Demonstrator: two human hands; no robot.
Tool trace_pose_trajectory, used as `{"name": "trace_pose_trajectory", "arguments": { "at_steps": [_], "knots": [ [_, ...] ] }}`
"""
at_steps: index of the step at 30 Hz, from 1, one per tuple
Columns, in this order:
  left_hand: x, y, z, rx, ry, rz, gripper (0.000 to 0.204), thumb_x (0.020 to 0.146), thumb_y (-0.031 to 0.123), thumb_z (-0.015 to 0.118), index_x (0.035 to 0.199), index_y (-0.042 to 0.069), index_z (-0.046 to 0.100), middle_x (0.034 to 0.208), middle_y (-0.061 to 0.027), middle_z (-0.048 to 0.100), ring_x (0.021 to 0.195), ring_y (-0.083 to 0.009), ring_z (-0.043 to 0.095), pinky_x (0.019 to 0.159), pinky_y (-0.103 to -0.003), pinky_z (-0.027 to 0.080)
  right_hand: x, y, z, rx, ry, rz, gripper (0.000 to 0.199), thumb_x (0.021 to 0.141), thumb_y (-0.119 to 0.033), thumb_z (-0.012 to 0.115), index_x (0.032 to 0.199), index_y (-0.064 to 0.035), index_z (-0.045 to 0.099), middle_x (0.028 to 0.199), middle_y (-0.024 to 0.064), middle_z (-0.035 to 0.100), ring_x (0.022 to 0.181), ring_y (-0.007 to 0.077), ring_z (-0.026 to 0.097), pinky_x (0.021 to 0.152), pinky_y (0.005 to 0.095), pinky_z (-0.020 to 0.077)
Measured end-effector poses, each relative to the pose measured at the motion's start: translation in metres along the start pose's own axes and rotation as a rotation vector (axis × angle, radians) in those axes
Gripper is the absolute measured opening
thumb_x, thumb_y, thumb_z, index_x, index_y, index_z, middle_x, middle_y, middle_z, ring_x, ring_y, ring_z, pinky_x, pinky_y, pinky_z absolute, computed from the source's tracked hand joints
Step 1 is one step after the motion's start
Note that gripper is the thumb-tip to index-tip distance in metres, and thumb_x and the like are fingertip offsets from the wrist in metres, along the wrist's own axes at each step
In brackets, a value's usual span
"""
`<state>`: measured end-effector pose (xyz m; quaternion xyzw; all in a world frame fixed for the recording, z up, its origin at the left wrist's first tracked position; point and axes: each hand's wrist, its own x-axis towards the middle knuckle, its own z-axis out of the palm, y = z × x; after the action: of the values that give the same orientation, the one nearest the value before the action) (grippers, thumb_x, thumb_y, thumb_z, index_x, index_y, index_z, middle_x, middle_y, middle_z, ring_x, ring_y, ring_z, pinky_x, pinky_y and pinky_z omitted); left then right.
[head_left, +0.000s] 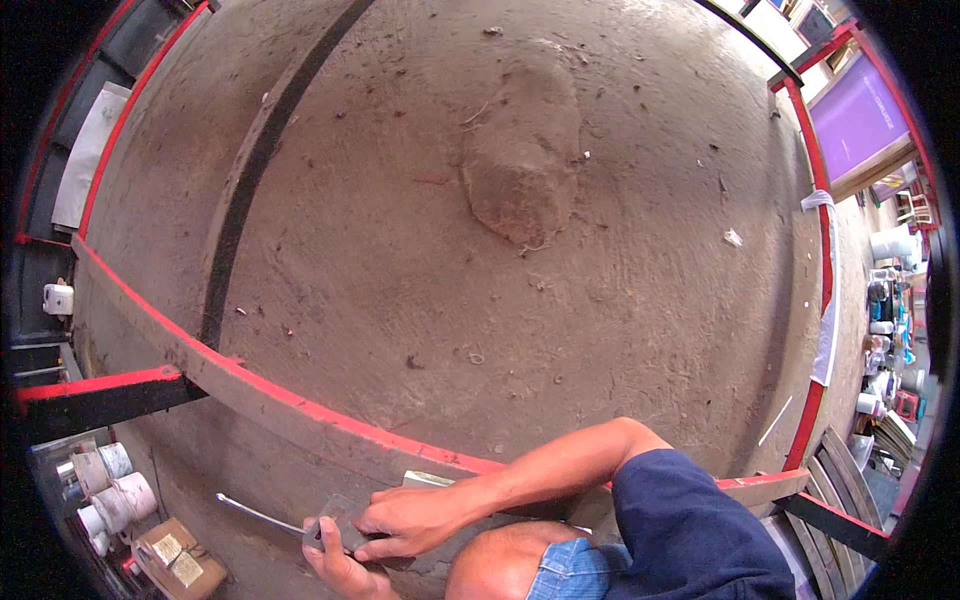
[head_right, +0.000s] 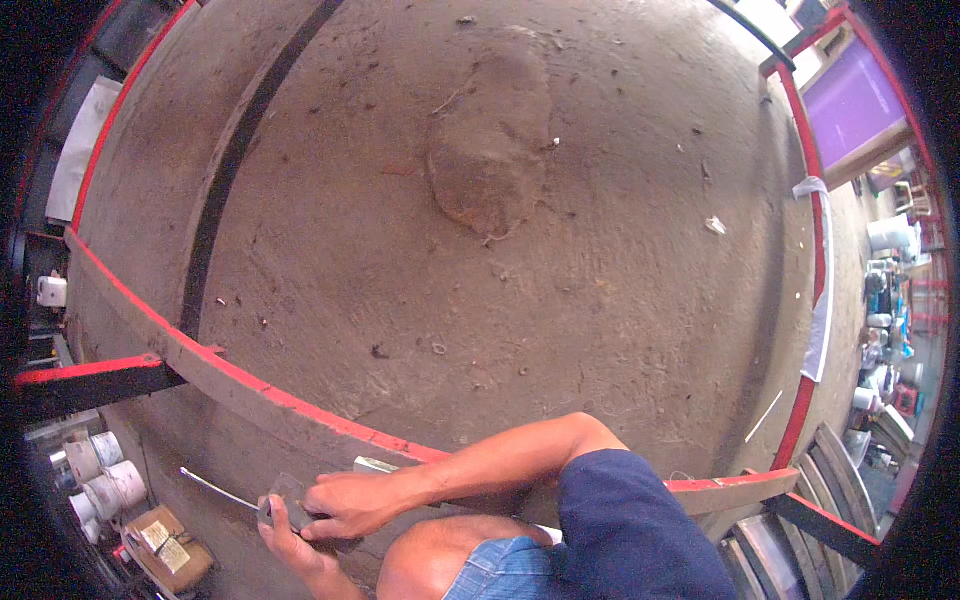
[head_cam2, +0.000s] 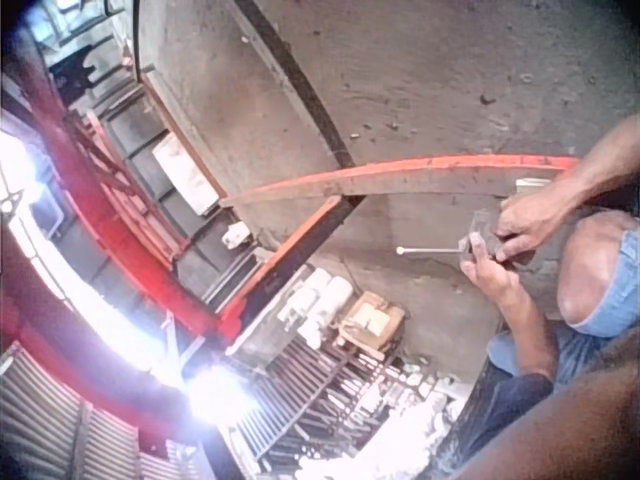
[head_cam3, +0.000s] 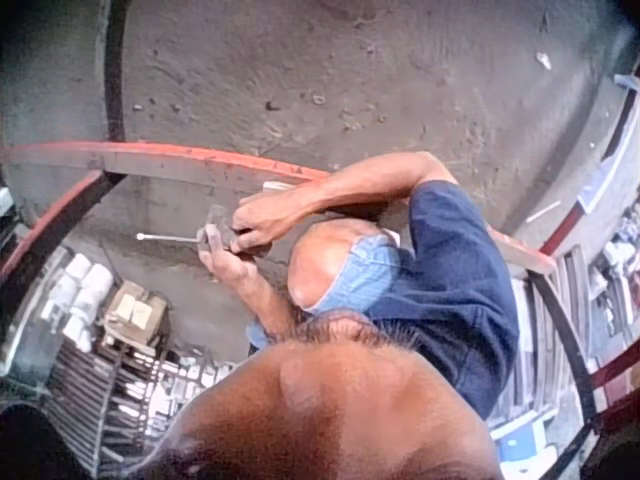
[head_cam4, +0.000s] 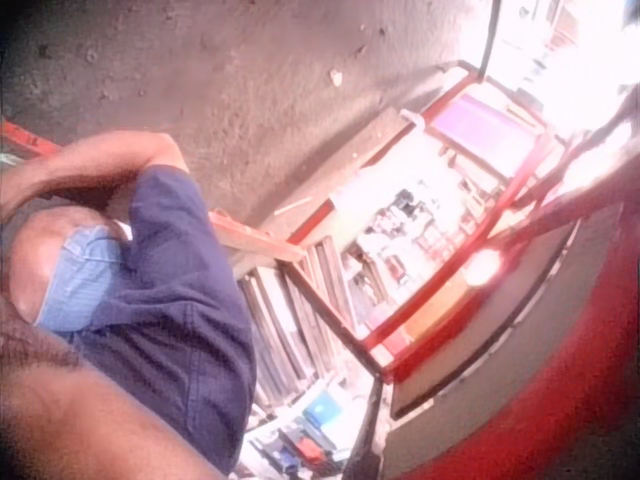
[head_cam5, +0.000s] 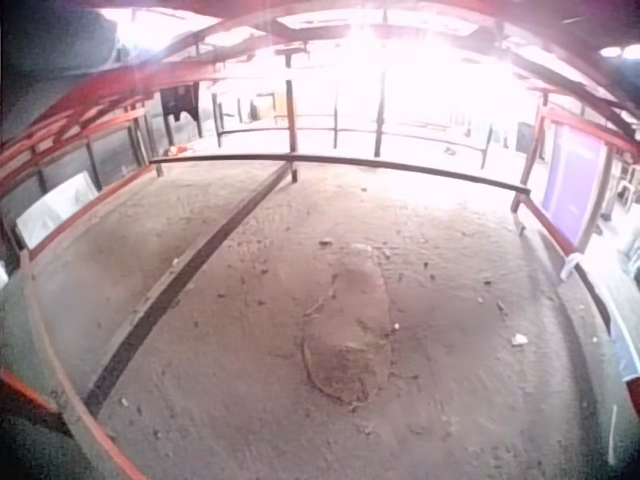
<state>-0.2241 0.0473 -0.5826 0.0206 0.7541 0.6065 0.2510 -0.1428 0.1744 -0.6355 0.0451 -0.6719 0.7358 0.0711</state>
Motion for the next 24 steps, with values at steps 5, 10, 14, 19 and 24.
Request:
{"name": "trace_pose_trajectory", "arguments": {
  "at_steps": [5, 10, 14, 19, 24],
  "knots": [
    [-0.006, -0.009, -0.008, 0.167, 0.008, 0.201, 0.030, 0.087, 0.032, 0.067, 0.096, 0.007, 0.053, 0.087, -0.0032, 0.052, 0.080, -0.0148, 0.053, 0.068, -0.032, 0.043, -0.012, 0.000, -0.008, 0.122, 0.050, 0.010, 0.050, 0.094, -0.042, 0.055, 0.077, 0.0047, 0.059, 0.062, 0.0231, 0.055, 0.061, 0.0383, 0.056, 0.060, 0.0476, 0.0439],
    [-0.010, -0.007, -0.023, 0.017, 0.082, -0.075, 0.029, 0.088, 0.036, 0.066, 0.089, 0.010, 0.053, 0.072, 0.0022, 0.046, 0.060, -0.0071, 0.043, 0.052, -0.024, 0.033, -0.044, 0.006, -0.057, 0.083, 0.217, 0.119, 0.051, 0.097, -0.042, 0.055, 0.068, 0.0001, 0.047, 0.056, 0.0068, 0.034, 0.059, 0.0116, 0.036, 0.052, 0.0378, 0.0346],
    [-0.016, -0.012, -0.040, 0.046, 0.163, -0.084, 0.029, 0.089, 0.035, 0.066, 0.084, 0.011, 0.050, 0.066, 0.0045, 0.041, 0.054, -0.0060, 0.039, 0.048, -0.023, 0.031, -0.090, 0.011, -0.106, 0.380, 0.472, 0.575, 0.039, 0.096, -0.038, 0.058, 0.072, -0.0071, 0.054, 0.063, -0.0045, 0.046, 0.062, 0.0068, 0.048, 0.053, 0.0282, 0.0414],
    [-0.024, -0.015, -0.055, -0.013, 0.158, -0.100, 0.027, 0.090, 0.032, 0.066, 0.083, 0.011, 0.050, 0.064, 0.0059, 0.039, 0.051, -0.0041, 0.037, 0.046, -0.022, 0.029, -0.200, 0.089, -0.165, -0.194, 0.943, 0.709, 0.035, 0.092, -0.033, 0.063, 0.078, -0.0010, 0.060, 0.070, -0.0022, 0.052, 0.065, 0.0103, 0.047, 0.054, 0.0319, 0.0408],
    [-0.031, -0.024, -0.069, 0.067, 0.270, -0.107, 0.026, 0.091, 0.032, 0.064, 0.085, 0.011, 0.050, 0.063, 0.0070, 0.037, 0.051, -0.0033, 0.036, 0.045, -0.022, 0.028, -0.239, 0.094, -0.230, -0.818, 0.896, 0.819, 0.034, 0.087, -0.031, 0.068, 0.086, 0.0027, 0.062, 0.063, 0.0150, 0.054, 0.059, 0.0188, 0.052, 0.055, 0.0396, 0.0437]
  ]
}}
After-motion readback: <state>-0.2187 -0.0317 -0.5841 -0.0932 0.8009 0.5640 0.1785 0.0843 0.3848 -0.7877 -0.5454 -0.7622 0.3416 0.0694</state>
